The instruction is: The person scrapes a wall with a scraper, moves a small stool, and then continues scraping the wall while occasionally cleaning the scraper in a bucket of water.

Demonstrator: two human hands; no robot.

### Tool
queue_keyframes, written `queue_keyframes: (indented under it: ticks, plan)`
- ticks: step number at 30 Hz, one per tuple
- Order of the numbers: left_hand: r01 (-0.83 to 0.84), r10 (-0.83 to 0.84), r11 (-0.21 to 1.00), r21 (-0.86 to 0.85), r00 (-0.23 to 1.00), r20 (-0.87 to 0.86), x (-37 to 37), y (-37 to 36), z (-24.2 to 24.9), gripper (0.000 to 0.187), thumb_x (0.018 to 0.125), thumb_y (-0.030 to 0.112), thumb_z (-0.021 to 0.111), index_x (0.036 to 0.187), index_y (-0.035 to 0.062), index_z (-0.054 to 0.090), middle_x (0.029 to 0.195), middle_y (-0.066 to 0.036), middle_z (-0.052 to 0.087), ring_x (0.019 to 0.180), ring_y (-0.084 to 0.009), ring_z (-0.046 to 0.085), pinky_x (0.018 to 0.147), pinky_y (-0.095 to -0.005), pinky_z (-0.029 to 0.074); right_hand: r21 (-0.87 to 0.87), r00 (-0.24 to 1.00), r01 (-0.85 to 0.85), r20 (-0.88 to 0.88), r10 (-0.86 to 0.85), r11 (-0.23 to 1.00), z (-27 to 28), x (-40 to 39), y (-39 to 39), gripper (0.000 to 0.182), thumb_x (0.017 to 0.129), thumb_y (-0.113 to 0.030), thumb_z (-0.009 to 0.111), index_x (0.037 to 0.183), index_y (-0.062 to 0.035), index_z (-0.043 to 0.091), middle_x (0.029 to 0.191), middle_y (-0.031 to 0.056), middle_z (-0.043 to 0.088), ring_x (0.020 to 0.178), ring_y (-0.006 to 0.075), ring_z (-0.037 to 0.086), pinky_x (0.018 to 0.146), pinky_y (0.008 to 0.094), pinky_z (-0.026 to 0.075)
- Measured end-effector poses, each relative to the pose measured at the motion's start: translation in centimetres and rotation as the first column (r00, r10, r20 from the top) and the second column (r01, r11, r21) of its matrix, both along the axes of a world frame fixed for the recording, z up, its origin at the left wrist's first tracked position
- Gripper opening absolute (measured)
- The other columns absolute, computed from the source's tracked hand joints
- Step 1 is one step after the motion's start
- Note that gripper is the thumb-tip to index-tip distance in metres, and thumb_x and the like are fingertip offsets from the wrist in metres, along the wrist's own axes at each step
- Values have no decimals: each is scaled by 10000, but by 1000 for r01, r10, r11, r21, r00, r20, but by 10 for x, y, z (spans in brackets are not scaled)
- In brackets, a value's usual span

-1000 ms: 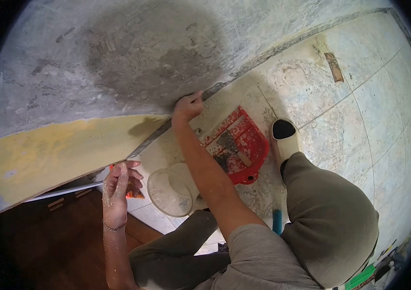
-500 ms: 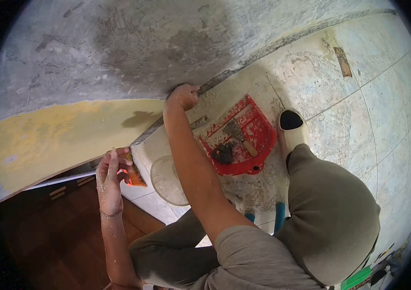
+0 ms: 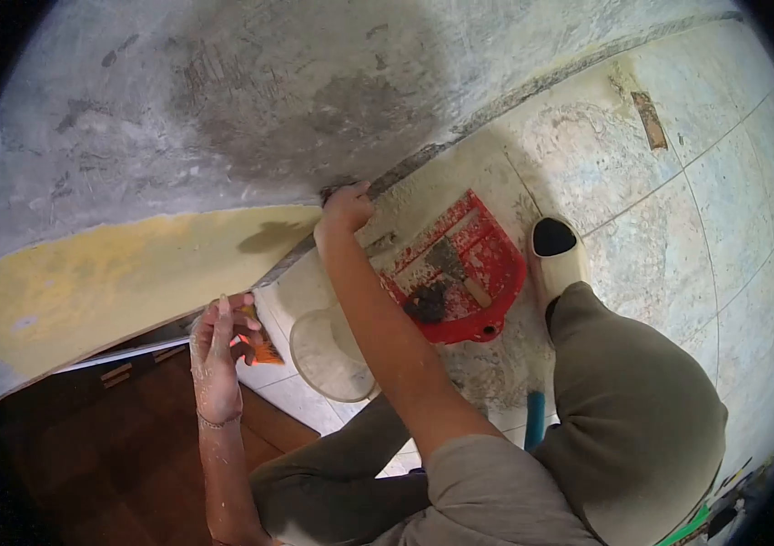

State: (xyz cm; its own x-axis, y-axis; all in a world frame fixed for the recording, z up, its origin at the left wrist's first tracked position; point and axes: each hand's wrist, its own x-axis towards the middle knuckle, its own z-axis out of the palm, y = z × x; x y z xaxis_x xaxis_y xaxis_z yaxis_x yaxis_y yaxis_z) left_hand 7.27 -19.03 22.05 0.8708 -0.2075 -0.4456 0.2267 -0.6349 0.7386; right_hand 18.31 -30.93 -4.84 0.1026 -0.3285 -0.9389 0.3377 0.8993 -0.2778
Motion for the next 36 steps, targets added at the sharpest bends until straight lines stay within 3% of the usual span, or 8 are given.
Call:
queue_keyframes:
  ticks: [3, 6, 13, 16, 19, 29, 33, 36]
  plan:
    - [6, -5, 1000, 13, 999, -34, -6, 1, -2, 357, 1067, 372, 509, 1109, 48, 653, 805, 1, 638, 694, -48, 568, 547, -192, 389, -35, 937, -209, -294, 189, 977, -42, 9, 15, 577, 1081, -344, 367, 1068, 153, 661, 1102, 337, 672, 1038, 422, 674, 869, 489, 540]
    - [15, -15, 1000, -4, 999, -41, -2, -4, 1, 365, 1062, 382, 513, 1109, 46, 648, 801, 5, 632, 702, -55, 572, 548, -199, 386, 47, 998, -63, 17, 62, 997, 9, -3, 1, 503, 1080, -344, 390, 1137, 90, 637, 1168, 236, 674, 951, 307, 672, 811, 368, 526]
    - [26, -27, 999, -41, 1000, -17, -2, -6, 2, 362, 1060, 379, 524, 1106, 42, 649, 800, 6, 632, 688, -56, 570, 548, -197, 386, 91, 975, -150, -151, 162, 985, 4, 12, 14, 545, 1078, -331, 397, 1144, 168, 606, 1135, 298, 673, 1055, 350, 680, 878, 432, 524]
    - [-4, 1, 999, -37, 995, -95, -11, 1, 7, 349, 1063, 366, 519, 1108, 43, 645, 802, 6, 631, 686, -49, 565, 551, -192, 384, -165, 903, -263, -389, 182, 951, 9, 4, 26, 524, 1087, -315, 393, 1006, 157, 605, 832, 220, 684, 740, 312, 676, 710, 411, 532]
    - [6, -7, 1000, -23, 999, -47, -4, -2, 5, 354, 1066, 372, 511, 1109, 46, 640, 792, 10, 622, 686, -44, 557, 550, -186, 378, -73, 993, 106, 53, -102, 992, 58, 3, 20, 505, 1077, -270, 419, 880, 150, 621, 869, 324, 687, 729, 487, 663, 690, 474, 521]
    - [4, -4, 1000, -4, 1000, -21, -5, 6, 2, 357, 1069, 371, 502, 1093, 47, 649, 789, 5, 623, 699, -47, 559, 544, -193, 378, -451, 935, -212, -352, 46, 867, 76, -6, 7, 542, 1083, -285, 388, 983, 173, 660, 1003, 314, 705, 815, 393, 692, 770, 444, 519]
    - [-9, 9, 1000, 17, 1000, -12, -5, 6, 0, 347, 1067, 357, 509, 1095, 40, 647, 788, -3, 626, 681, -55, 561, 539, -196, 376, 51, 973, -13, -231, 25, 999, 32, -1, -28, 555, 1085, -299, 387, 975, 169, 665, 967, 272, 715, 824, 379, 694, 769, 433, 520]
    - [-9, 8, 1000, -19, 999, -41, -5, 5, -4, 335, 1066, 345, 517, 1088, 37, 646, 789, -3, 628, 676, -55, 561, 537, -196, 378, -549, 977, -29, -192, -93, 835, 42, -15, -10, 565, 1085, -313, 395, 934, 161, 663, 902, 242, 717, 791, 364, 686, 738, 435, 517]
